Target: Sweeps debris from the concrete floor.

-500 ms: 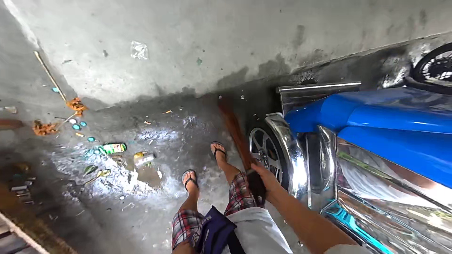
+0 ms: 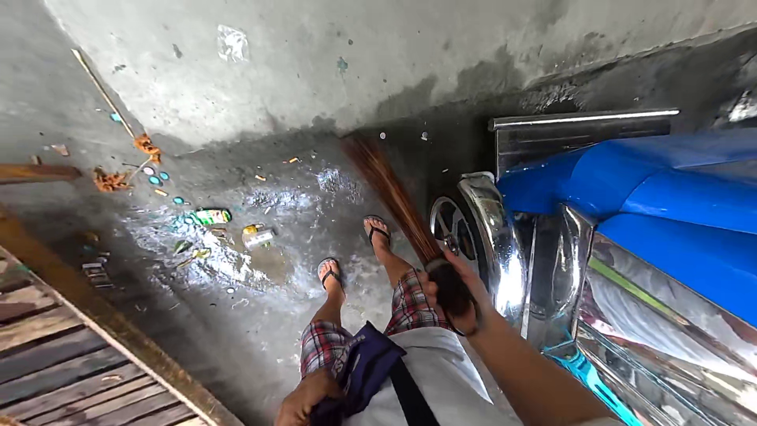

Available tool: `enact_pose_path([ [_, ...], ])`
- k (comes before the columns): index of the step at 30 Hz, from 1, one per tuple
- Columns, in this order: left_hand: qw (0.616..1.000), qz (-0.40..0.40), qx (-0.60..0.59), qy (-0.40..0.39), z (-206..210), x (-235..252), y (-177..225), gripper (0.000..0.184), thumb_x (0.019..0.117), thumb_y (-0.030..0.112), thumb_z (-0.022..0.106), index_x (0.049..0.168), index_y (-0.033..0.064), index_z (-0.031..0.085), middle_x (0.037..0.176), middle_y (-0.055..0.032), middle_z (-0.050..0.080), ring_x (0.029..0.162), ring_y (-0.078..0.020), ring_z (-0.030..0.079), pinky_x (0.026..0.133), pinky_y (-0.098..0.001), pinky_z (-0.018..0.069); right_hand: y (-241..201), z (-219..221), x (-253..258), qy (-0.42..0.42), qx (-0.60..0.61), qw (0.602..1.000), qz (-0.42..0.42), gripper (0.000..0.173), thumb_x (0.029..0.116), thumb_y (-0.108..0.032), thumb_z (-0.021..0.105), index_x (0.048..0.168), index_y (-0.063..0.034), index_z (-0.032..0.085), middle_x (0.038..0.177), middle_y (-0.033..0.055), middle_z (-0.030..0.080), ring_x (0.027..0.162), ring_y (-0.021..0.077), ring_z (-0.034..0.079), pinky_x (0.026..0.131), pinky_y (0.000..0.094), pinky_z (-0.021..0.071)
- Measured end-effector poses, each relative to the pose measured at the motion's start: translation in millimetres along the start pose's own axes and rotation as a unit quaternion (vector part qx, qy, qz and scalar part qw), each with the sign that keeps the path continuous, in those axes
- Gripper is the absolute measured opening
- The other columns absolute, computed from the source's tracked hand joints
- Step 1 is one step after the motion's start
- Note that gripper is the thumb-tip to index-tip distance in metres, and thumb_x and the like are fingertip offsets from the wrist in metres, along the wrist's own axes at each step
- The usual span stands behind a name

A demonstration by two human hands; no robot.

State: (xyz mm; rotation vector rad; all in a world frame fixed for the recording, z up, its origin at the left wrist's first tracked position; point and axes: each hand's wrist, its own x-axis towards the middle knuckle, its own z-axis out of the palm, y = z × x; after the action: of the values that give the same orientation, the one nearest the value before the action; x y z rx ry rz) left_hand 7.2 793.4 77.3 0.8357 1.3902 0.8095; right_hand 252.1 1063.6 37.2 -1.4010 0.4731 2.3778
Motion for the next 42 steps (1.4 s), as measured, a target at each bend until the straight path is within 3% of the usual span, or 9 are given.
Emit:
enact_pose_path([
  [6,0.999,0.018,0.044,0.011,5,11,4,0.022,0.0989,0.023,0.061,0.088,0.0085,0.073,0.09,-0.0061,0.073,0.097,-0.0155,0.069,0.1,-0.04,0.0519,-37,-5,97,0.231,-0.096,0.958,-0.14,0.055,0.1092,-0.054,0.028,0.123,-0.0057,0.049,0.085,0.0129,0.064,0.067,0.0239,0.065,0.058,0.0382,0.0574],
  [9,0.998,0.005,0.058,0.009,5,5,-5,0.019,0.0995,0.021,0.062,0.09,0.0091,0.073,0.092,-0.0058,0.073,0.099,-0.0156,0.069,0.103,-0.0405,0.0513,-49,8,163,0.189,-0.092,0.972,-0.107,0.052,0.109,-0.054,0.028,0.119,-0.0068,0.049,0.084,0.0121,0.063,0.064,0.0226,0.063,0.055,0.0359,0.0559],
  [14,1.0,-0.004,-0.004,0.008,8,2,-1,0.023,0.1007,0.025,0.061,0.091,0.0076,0.073,0.092,-0.0075,0.073,0.099,-0.0156,0.068,0.1,-0.0389,0.0513,-22,9,47,-0.006,-0.007,1.0,-0.025,0.052,0.1054,-0.055,0.037,0.112,-0.0086,0.06,0.088,0.0085,0.068,0.068,0.015,0.069,0.058,0.0247,0.0587],
  [18,1.0,0.001,-0.004,0.022,11,12,7,0.022,0.0977,0.026,0.064,0.089,0.008,0.073,0.09,-0.0067,0.072,0.096,-0.0152,0.067,0.096,-0.0375,0.0523,-18,10,23,0.146,-0.055,0.984,-0.086,0.06,0.1103,-0.052,0.022,0.107,-0.0021,0.055,0.081,0.0139,0.067,0.062,0.0219,0.068,0.052,0.032,0.0582],
  [24,0.999,-0.016,0.041,0.023,14,2,1,0.02,0.0982,0.023,0.063,0.088,0.0087,0.073,0.089,-0.0061,0.073,0.098,-0.0154,0.069,0.104,-0.0396,0.05,-66,43,173,0.199,0.06,0.959,-0.19,0.044,0.1091,-0.048,0.032,0.126,-0.0093,0.046,0.095,0.0129,0.061,0.076,0.0243,0.066,0.066,0.0383,0.0596],
  [29,1.0,-0.021,0.007,0.014,11,-7,4,0.025,0.1013,0.028,0.059,0.091,0.0099,0.073,0.092,-0.0055,0.073,0.101,-0.0134,0.068,0.103,-0.0364,0.0499,-40,46,51,-0.032,0.071,0.994,-0.075,0.048,0.1064,-0.053,0.038,0.111,-0.0109,0.06,0.093,0.0059,0.067,0.08,0.0144,0.07,0.069,0.0247,0.0608],
  [32,0.999,-0.009,0.01,0.029,14,2,8,0.025,0.0999,0.03,0.06,0.089,0.011,0.073,0.09,-0.0043,0.073,0.099,-0.0134,0.068,0.103,-0.0377,0.0499,-45,24,12,0.033,-0.016,0.996,-0.085,0.056,0.1083,-0.052,0.031,0.11,-0.0037,0.059,0.085,0.0137,0.07,0.069,0.0214,0.072,0.059,0.031,0.0625],
  [37,0.997,-0.001,0.059,0.051,15,-3,4,0.022,0.0974,0.023,0.062,0.085,0.0077,0.072,0.087,-0.0081,0.072,0.096,-0.0189,0.069,0.101,-0.0425,0.0507,-93,-11,139,0.252,-0.314,0.908,-0.113,0.047,0.1054,-0.048,0.05,0.136,-0.0121,0.046,0.092,0.013,0.064,0.069,0.0236,0.066,0.059,0.0392,0.0584],
  [42,0.998,-0.04,0.014,0.052,16,-21,-2,0.02,0.0977,0.021,0.063,0.089,0.0065,0.073,0.09,-0.0091,0.073,0.099,-0.0183,0.068,0.101,-0.0414,0.0496,-63,-56,157,0.16,-0.66,0.73,0.078,0.085,0.094,-0.029,0.073,0.162,-0.0295,0.024,0.137,0.0233,0.059,0.11,0.039,0.066,0.088,0.061,0.0555],
])
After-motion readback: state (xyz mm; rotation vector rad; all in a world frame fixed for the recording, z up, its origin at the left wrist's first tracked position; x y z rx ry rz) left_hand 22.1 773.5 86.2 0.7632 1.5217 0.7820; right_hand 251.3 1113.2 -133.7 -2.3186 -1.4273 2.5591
